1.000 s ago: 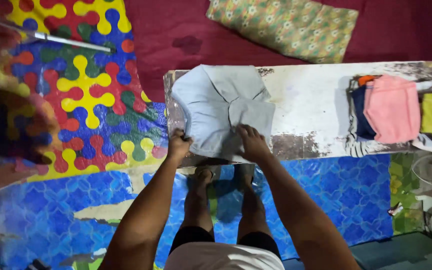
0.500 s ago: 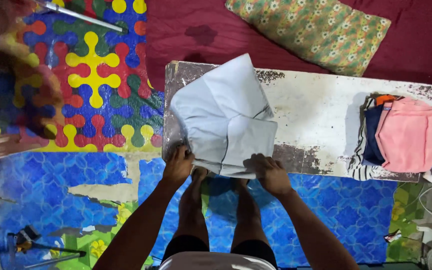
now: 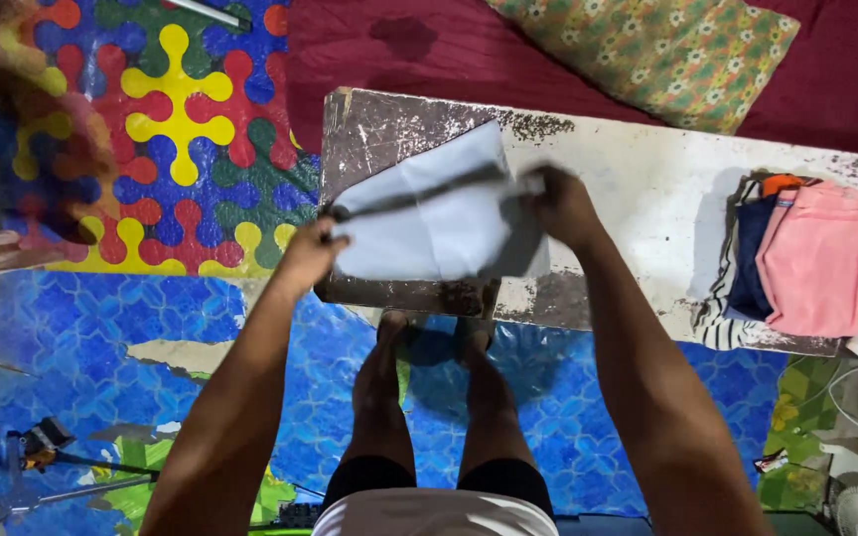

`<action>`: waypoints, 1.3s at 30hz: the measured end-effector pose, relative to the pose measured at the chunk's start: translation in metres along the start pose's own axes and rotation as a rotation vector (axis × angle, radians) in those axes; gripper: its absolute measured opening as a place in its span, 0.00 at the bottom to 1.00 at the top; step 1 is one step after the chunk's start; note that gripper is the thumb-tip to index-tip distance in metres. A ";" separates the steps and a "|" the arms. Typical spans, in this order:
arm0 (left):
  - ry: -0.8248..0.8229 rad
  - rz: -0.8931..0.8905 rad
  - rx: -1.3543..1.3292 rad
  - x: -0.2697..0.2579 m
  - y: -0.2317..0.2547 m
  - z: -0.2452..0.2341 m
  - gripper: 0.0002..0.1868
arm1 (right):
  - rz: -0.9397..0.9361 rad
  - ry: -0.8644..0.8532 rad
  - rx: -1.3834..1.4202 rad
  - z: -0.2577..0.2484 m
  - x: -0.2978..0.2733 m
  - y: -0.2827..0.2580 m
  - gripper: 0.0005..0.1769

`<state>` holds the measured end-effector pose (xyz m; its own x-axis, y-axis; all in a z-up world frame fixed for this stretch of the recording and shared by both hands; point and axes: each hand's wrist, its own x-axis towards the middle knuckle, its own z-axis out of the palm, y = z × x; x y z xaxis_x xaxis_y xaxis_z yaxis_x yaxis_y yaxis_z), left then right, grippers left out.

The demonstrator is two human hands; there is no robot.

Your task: Fold various pieces of clothing and arrange them into a pile on a bench.

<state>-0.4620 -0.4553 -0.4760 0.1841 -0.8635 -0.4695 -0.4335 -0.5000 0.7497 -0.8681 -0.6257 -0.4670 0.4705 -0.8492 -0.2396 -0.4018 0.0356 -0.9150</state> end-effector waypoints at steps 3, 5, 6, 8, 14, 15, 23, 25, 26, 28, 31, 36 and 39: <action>0.330 -0.133 -0.224 0.035 -0.023 0.024 0.31 | -0.148 0.198 -0.214 0.026 0.042 -0.022 0.36; 0.482 -0.158 -0.032 0.031 -0.015 0.033 0.35 | -0.176 0.333 -0.269 0.055 0.044 -0.004 0.33; 0.640 -0.165 0.154 0.033 -0.007 0.037 0.38 | -0.222 0.472 -0.330 0.065 0.048 0.003 0.30; 0.622 -0.310 0.166 0.024 0.006 0.049 0.40 | -0.090 0.448 -0.200 0.098 0.026 0.018 0.17; 0.626 -0.214 0.161 0.012 -0.020 0.080 0.55 | 0.041 0.222 0.304 0.195 -0.004 0.047 0.12; 0.538 -0.415 0.054 0.010 -0.015 0.078 0.48 | 0.070 0.169 0.372 0.209 -0.004 0.050 0.16; 0.291 -0.001 -0.031 -0.010 0.002 0.061 0.26 | 0.309 0.071 0.611 0.204 0.005 0.029 0.27; 0.263 0.240 -0.255 -0.022 0.046 0.062 0.26 | 0.348 0.039 0.642 0.199 0.002 0.027 0.29; 0.275 0.139 -0.059 -0.026 0.072 0.062 0.29 | 0.395 0.015 0.651 0.199 0.000 0.027 0.29; 0.281 0.042 0.137 -0.030 0.116 0.064 0.32 | 0.441 -0.006 0.661 0.191 -0.005 0.027 0.29; 0.238 0.013 0.257 -0.025 0.157 0.080 0.33 | 0.382 0.140 0.627 0.165 -0.019 0.036 0.25; 0.077 -0.015 0.379 -0.001 0.173 0.139 0.40 | 0.197 0.586 -0.386 0.107 -0.050 0.056 0.16; 0.049 0.081 0.310 0.017 0.132 0.184 0.45 | 0.137 0.462 -0.378 0.124 -0.041 0.090 0.23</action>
<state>-0.6784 -0.5237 -0.4708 0.1774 -0.9055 -0.3854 -0.6954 -0.3925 0.6019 -0.8262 -0.5225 -0.5799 0.0399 -0.9938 -0.1041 -0.7254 0.0428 -0.6870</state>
